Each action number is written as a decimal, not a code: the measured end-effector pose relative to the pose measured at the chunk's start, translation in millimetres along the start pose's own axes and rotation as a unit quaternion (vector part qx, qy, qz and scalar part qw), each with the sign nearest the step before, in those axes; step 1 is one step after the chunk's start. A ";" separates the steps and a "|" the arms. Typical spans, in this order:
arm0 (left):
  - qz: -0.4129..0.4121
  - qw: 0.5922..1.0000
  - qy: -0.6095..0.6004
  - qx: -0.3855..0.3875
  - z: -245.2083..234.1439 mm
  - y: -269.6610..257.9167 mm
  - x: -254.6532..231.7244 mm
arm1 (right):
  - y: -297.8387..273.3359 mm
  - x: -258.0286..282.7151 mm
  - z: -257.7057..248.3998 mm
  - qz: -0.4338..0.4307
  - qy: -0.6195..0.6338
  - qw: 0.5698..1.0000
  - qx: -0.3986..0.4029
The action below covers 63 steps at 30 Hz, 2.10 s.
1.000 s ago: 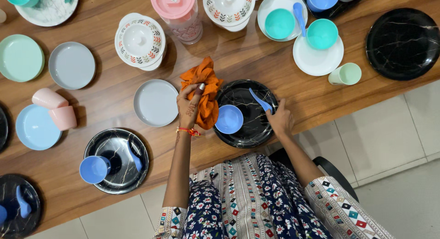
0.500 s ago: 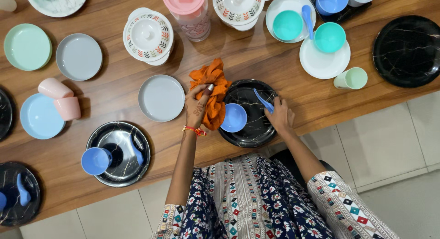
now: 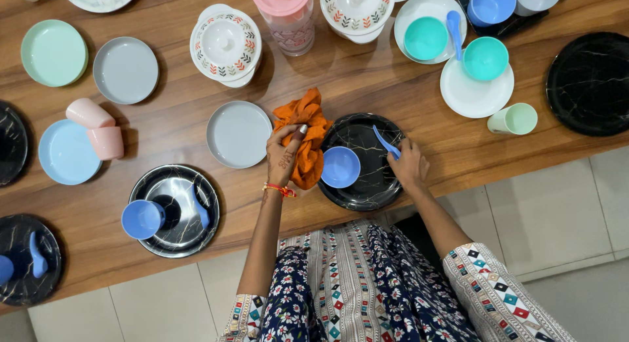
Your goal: The person wipes various bowls, plates, and cups with a cloth, handling them one at a time and placing them back on a wooden table.
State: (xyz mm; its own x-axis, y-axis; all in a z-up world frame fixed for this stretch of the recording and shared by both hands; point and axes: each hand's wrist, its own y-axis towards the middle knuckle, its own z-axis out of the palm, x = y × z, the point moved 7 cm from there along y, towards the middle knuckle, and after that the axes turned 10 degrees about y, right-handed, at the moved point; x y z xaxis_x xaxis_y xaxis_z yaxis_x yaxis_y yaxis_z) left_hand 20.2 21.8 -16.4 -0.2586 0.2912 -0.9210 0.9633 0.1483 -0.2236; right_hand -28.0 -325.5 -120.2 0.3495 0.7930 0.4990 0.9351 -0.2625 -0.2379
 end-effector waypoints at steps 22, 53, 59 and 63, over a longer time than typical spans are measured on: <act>0.139 0.971 0.130 -0.146 -6.0 -4.7 6.4 | -9.3 243.9 77.5 0.030 0.619 0.695 0.365; 0.077 0.963 0.229 -0.119 -465.2 48.7 170.8 | -83.2 365.1 213.2 0.141 0.495 0.833 0.202; 0.142 0.950 0.278 0.037 -341.6 56.7 165.4 | -71.6 297.1 165.4 0.034 0.549 0.830 -0.093; 0.343 0.845 0.411 0.005 -197.2 37.5 154.1 | -53.7 278.9 144.0 -0.021 0.667 0.712 -0.217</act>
State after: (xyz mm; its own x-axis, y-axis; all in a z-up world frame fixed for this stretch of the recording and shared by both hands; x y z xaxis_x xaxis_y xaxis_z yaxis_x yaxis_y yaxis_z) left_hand 2.3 258.6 -103.9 0.4023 0.8639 -0.3029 0.9061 -0.3284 0.2668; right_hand 11.0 -11.2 -88.3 -0.2064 -0.3476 0.9146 0.7751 -0.6285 -0.0640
